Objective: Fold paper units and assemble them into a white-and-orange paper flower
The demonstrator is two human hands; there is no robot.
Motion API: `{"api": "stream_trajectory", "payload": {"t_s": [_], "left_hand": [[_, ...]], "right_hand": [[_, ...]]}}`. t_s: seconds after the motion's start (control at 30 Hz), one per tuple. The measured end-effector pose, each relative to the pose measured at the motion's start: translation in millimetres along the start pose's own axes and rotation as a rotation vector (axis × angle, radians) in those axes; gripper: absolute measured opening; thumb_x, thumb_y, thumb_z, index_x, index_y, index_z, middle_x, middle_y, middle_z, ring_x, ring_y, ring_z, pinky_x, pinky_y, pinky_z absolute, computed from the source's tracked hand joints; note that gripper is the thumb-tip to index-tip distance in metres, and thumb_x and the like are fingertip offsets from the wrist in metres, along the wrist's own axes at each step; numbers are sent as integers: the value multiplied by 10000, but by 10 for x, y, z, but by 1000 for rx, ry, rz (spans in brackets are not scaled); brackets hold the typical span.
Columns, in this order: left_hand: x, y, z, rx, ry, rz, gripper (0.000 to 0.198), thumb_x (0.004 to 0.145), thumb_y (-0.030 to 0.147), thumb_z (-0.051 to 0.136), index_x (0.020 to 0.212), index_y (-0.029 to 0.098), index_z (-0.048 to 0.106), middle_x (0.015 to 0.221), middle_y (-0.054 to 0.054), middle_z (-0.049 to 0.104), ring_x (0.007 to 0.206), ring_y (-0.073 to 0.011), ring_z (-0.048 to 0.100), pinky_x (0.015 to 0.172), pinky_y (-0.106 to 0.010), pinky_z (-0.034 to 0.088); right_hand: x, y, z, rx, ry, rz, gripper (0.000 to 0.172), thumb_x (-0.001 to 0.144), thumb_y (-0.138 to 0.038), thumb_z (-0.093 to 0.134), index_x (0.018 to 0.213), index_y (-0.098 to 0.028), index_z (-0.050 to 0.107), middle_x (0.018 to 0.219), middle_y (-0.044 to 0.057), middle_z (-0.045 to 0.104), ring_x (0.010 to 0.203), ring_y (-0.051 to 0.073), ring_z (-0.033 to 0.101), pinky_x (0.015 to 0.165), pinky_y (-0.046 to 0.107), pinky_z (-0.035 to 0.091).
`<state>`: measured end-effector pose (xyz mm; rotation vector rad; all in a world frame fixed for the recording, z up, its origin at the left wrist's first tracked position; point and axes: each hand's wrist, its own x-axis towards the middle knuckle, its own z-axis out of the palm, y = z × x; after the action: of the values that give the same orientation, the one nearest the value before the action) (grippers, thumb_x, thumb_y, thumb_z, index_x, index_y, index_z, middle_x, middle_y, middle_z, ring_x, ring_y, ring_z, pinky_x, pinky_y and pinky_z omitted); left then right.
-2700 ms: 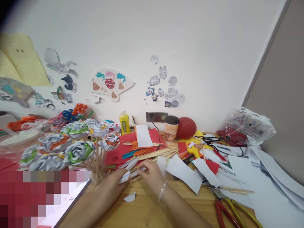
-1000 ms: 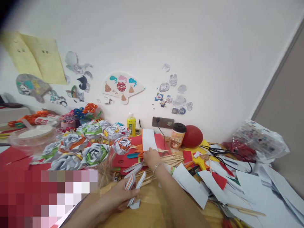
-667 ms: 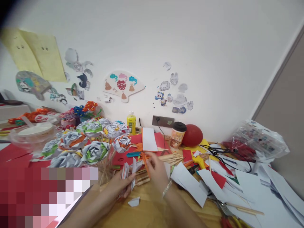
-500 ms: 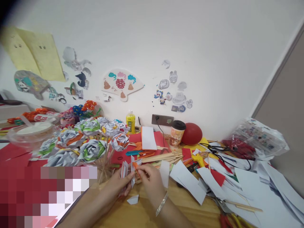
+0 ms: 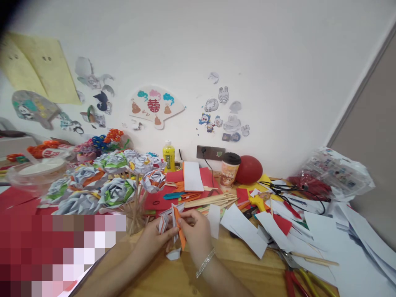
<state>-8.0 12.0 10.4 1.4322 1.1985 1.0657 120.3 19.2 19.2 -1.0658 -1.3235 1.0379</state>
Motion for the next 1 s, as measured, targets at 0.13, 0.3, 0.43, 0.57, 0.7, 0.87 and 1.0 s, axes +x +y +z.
{"api": "stream_trajectory", "payload": {"t_s": [0.13, 0.3, 0.43, 0.57, 0.7, 0.87, 1.0], "left_hand": [[-26, -7, 48, -17, -43, -19, 390, 652, 556, 586, 650, 194, 444, 333, 72, 472, 287, -103, 405, 348, -205, 287], [-54, 37, 75, -41, -61, -31, 470, 644, 652, 520, 636, 187, 455, 300, 60, 476, 256, -75, 328, 331, -192, 202], [-51, 36, 69, -94, -69, -70, 494, 616, 666, 537, 682, 182, 462, 287, 60, 486, 243, -69, 303, 320, -183, 185], [-42, 58, 43, -149, -19, -102, 484, 626, 656, 536, 659, 180, 452, 294, 52, 493, 250, -64, 300, 317, -176, 195], [-35, 133, -12, -106, 73, -94, 448, 656, 607, 537, 559, 178, 451, 283, 50, 459, 269, -69, 328, 334, -179, 227], [-13, 170, -92, 42, 203, -104, 450, 695, 559, 491, 442, 193, 420, 272, 32, 440, 266, -93, 359, 332, -200, 245], [-12, 206, -122, 116, 275, -119, 429, 721, 508, 461, 421, 207, 406, 266, 27, 451, 242, -105, 374, 330, -214, 258]], "right_hand": [[-3, 90, 44, 11, 89, 2, 144, 640, -295, 645, 628, -153, 626, 626, 41, 653, 610, 180, 603, 591, 295, 485], [5, 87, 48, -69, 111, 1, 83, 637, -247, 622, 631, -165, 623, 620, 30, 633, 607, 177, 577, 587, 288, 466], [-22, 34, 39, -92, 52, -87, 123, 696, -253, 582, 625, -167, 635, 651, 35, 616, 652, 180, 573, 634, 292, 461], [-72, 38, 53, -105, -9, -226, 216, 799, -291, 503, 779, -189, 692, 791, 56, 614, 795, 185, 572, 729, 301, 460], [-36, 54, 18, -158, -71, -297, 250, 841, -250, 459, 981, -217, 664, 925, 67, 615, 897, 186, 560, 791, 310, 454], [255, 35, -77, -523, -185, -467, 243, 817, -109, 473, 934, -202, 665, 924, 60, 636, 898, 187, 539, 796, 307, 432], [541, 105, -6, -1083, -442, -694, 178, 788, -110, 550, 913, -176, 659, 855, 51, 657, 858, 199, 510, 739, 294, 410]]}}
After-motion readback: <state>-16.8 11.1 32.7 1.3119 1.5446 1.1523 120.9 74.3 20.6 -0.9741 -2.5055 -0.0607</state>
